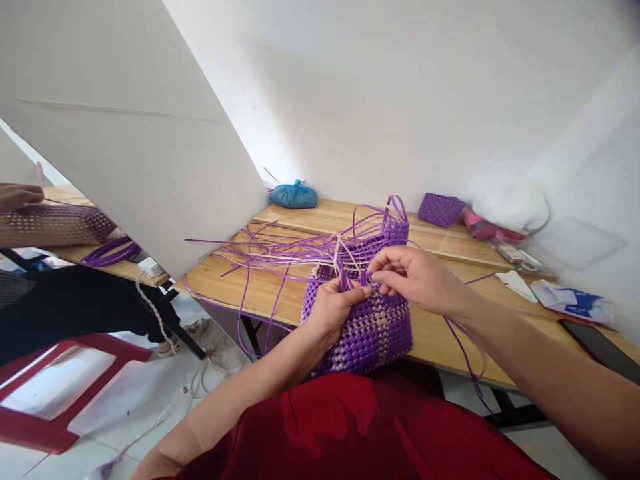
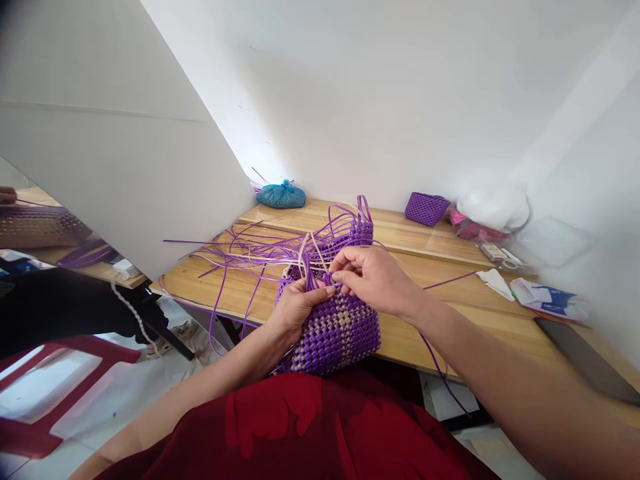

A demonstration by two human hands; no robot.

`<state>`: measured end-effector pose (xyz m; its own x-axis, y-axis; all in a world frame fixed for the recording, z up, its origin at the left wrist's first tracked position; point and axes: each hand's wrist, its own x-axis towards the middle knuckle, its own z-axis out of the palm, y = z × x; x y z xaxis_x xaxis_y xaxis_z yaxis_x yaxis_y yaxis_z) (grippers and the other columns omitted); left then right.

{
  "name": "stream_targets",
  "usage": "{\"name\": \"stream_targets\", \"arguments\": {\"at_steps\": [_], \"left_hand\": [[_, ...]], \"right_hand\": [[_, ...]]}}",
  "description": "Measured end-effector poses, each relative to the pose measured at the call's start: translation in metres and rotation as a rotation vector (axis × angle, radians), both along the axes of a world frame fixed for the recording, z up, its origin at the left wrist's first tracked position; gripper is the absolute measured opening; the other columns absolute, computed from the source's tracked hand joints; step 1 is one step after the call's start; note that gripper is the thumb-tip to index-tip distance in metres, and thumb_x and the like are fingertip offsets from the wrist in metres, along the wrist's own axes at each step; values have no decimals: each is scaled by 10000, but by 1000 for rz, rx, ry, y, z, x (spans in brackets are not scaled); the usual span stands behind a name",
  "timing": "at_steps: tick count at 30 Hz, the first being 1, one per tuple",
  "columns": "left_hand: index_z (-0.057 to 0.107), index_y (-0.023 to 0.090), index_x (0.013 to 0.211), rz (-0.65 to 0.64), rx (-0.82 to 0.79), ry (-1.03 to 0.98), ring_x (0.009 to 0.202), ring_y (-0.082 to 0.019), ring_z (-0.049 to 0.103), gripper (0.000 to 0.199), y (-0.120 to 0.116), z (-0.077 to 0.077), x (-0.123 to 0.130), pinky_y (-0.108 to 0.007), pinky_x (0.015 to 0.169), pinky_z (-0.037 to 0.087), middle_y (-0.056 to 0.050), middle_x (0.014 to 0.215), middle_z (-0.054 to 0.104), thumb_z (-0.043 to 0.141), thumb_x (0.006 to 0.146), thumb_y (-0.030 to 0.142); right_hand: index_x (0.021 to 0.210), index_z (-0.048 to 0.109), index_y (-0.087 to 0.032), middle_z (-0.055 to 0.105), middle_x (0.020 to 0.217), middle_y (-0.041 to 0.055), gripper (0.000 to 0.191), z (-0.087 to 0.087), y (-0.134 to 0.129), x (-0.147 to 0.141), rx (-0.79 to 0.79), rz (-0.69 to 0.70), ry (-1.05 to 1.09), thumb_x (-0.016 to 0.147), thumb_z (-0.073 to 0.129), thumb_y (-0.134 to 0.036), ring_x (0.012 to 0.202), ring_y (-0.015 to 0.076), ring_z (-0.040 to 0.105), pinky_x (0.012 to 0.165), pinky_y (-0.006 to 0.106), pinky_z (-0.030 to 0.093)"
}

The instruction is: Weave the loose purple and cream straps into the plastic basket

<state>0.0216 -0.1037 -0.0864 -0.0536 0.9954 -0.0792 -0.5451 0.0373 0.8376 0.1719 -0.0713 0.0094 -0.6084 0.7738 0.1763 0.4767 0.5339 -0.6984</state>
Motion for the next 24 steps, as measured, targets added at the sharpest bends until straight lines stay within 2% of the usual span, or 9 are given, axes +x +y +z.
{"name": "stream_targets", "arguments": {"at_steps": [4,7,9,13,18,20,22,24], "left_hand": [[639,145,637,17,18,21,555,-85,503,327,0,-2,0,-240,593,372,15,610,604,899,495,285],[648,146,647,20,36,41,563,-88,513,323,0,-1,0,-242,602,383,13,620,610,897,502,291],[650,147,647,23,37,45,561,-88,514,322,0,0,1,-245,611,393,17,613,606,899,495,286],[690,148,713,4,64,-5,618,-117,567,333,1,-1,2,-276,687,445,3,664,641,901,491,278],[707,151,749,-9,101,-24,582,-105,538,302,2,-5,3,-265,653,433,7,662,647,878,532,273],[698,150,714,14,120,-4,563,-97,514,263,1,-6,3,-251,617,409,18,631,628,865,547,267],[691,147,687,54,142,32,566,-97,506,232,1,-7,2,-247,606,399,19,622,619,851,562,260],[688,146,683,61,143,53,572,-100,511,216,2,-7,2,-251,612,404,15,623,620,840,576,256]], "right_hand": [[911,632,-175,666,650,-7,110,7,1,-4,49,-27,-174,839,563,-219,586,118,639,582,235,474],[975,672,-183,674,625,-15,199,13,-1,-11,140,-69,-290,814,558,-161,579,120,629,586,236,448],[995,702,-202,706,680,-11,243,15,-3,-16,240,-63,-343,806,564,-135,627,127,641,624,245,443],[944,719,-201,733,854,22,226,11,-8,-27,436,56,-438,861,521,-129,808,159,655,743,272,433],[846,643,-142,653,878,87,161,3,-16,-37,630,18,-595,886,488,-130,805,186,584,750,310,414],[791,615,-138,626,889,105,144,4,-20,-41,693,24,-574,874,498,-127,864,207,557,804,338,413],[738,599,-141,624,878,96,146,11,-22,-45,600,65,-484,866,530,-149,897,209,546,845,354,415],[722,609,-144,636,829,63,212,27,-24,-46,337,126,-357,901,523,-218,822,169,563,789,324,445]]}}
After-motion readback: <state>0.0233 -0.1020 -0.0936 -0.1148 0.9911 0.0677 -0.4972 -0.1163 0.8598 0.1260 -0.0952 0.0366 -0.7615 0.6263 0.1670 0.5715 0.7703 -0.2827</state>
